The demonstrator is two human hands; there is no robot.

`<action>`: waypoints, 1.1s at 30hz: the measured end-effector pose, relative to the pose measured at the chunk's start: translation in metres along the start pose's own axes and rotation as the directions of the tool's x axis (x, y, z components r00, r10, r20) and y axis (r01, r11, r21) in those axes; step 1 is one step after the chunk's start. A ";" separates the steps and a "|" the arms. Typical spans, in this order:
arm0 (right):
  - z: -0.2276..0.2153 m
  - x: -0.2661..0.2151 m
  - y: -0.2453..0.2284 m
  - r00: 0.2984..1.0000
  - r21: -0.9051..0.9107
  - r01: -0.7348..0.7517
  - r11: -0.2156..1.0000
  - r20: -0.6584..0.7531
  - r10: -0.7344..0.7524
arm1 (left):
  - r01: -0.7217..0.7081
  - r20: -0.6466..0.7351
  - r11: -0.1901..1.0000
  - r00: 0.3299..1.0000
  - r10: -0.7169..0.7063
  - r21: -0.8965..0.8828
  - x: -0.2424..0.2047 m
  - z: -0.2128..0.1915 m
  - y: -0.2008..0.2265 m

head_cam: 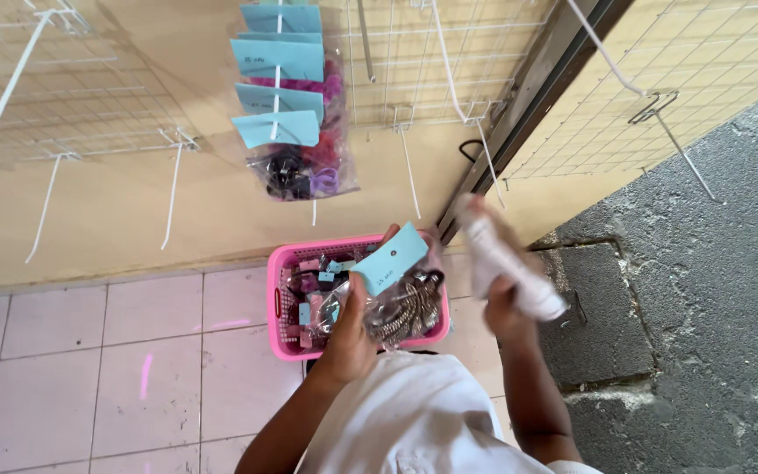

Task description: The person sorts through packaged hair accessories in a basket and wipes them with a cloth before hanging them on a wire display rack.

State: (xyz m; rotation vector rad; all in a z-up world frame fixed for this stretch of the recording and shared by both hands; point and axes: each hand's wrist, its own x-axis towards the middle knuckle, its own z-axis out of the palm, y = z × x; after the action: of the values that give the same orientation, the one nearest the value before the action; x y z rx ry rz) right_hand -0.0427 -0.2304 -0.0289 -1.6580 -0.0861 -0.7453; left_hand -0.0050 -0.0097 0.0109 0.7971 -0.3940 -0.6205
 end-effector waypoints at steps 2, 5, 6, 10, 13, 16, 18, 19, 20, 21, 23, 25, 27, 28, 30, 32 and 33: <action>0.015 -0.001 0.000 0.962 -0.191 0.208 0.959 0.217 -0.165 | 0.000 -0.015 0.988 1.000 -0.002 -0.152 0.005 0.008 0.005; 0.048 -0.019 0.003 0.895 -0.268 0.378 0.886 0.350 -0.276 | -0.040 -0.040 0.924 0.999 0.027 -0.379 -0.002 0.010 0.022; 0.052 -0.024 0.006 0.889 -0.266 0.392 0.881 0.356 -0.288 | -0.081 -0.044 0.885 0.997 0.069 -0.458 -0.003 0.008 0.028; 0.046 -0.054 0.029 0.923 -0.243 0.352 0.904 0.251 -0.292 | -0.139 -0.077 0.826 0.990 0.116 -0.547 -0.009 -0.005 0.039; 0.040 -0.059 0.046 0.987 0.008 0.019 1.000 -0.160 -0.018 | -0.218 -0.017 0.856 0.971 0.238 -0.468 -0.008 -0.011 0.035; 0.035 -0.054 0.047 0.942 0.155 -0.050 0.987 -0.322 0.098 | -0.281 -0.189 0.918 0.954 0.234 -0.281 -0.006 -0.013 0.019; 0.033 -0.054 0.042 0.957 0.064 0.011 0.998 -0.289 0.008 | -0.196 -0.091 0.973 0.978 0.186 -0.121 -0.004 -0.019 0.006; 0.033 -0.058 0.039 0.975 -0.046 0.085 0.995 -0.201 -0.092 | -0.194 -0.086 0.973 0.979 0.185 -0.124 -0.004 -0.021 -0.002; 0.035 -0.062 0.038 0.974 -0.167 0.188 0.968 -0.095 -0.206 | -0.171 -0.062 0.982 0.984 0.166 -0.085 -0.002 -0.022 -0.010; 0.037 -0.066 0.038 0.935 -0.313 0.354 0.881 0.087 -0.344 | -0.138 -0.033 0.989 0.990 0.137 -0.047 -0.002 -0.021 -0.019; 0.052 -0.081 0.047 0.794 -0.437 0.609 0.662 0.340 -0.505 | -0.060 0.000 0.998 0.998 0.060 0.019 -0.005 -0.019 -0.032; 0.064 -0.100 0.060 0.696 -0.411 0.717 0.563 0.378 -0.610 | -0.018 0.006 1.000 1.000 0.018 0.001 -0.012 -0.020 -0.036; 0.065 -0.104 0.087 0.503 -0.163 0.864 0.477 0.356 -0.788 | -0.060 -0.029 0.994 0.998 0.057 -0.095 -0.015 -0.024 -0.030; 0.058 -0.108 0.101 0.500 -0.159 0.865 0.476 0.355 -0.790 | -0.087 -0.055 0.984 0.995 0.080 -0.152 -0.018 -0.025 -0.027; 0.038 -0.117 0.134 0.642 -0.132 0.729 0.672 0.472 -0.604 | -0.167 -0.128 0.968 0.981 0.145 -0.185 -0.019 -0.026 -0.026; 0.036 -0.138 0.167 0.822 0.039 0.530 0.847 0.224 -0.524 | -0.271 -0.212 0.955 0.947 0.242 -0.121 -0.015 -0.025 -0.030; 0.035 -0.151 0.183 0.945 0.263 0.313 0.913 0.007 -0.326 | -0.360 -0.281 0.933 0.896 0.343 -0.010 -0.011 -0.022 -0.033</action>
State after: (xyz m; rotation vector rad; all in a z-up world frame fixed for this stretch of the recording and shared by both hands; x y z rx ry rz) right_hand -0.0648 -0.1916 -0.2644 -1.4259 -0.4829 -0.8967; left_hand -0.0132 -0.0079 -0.0295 0.7173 -0.2528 -0.1763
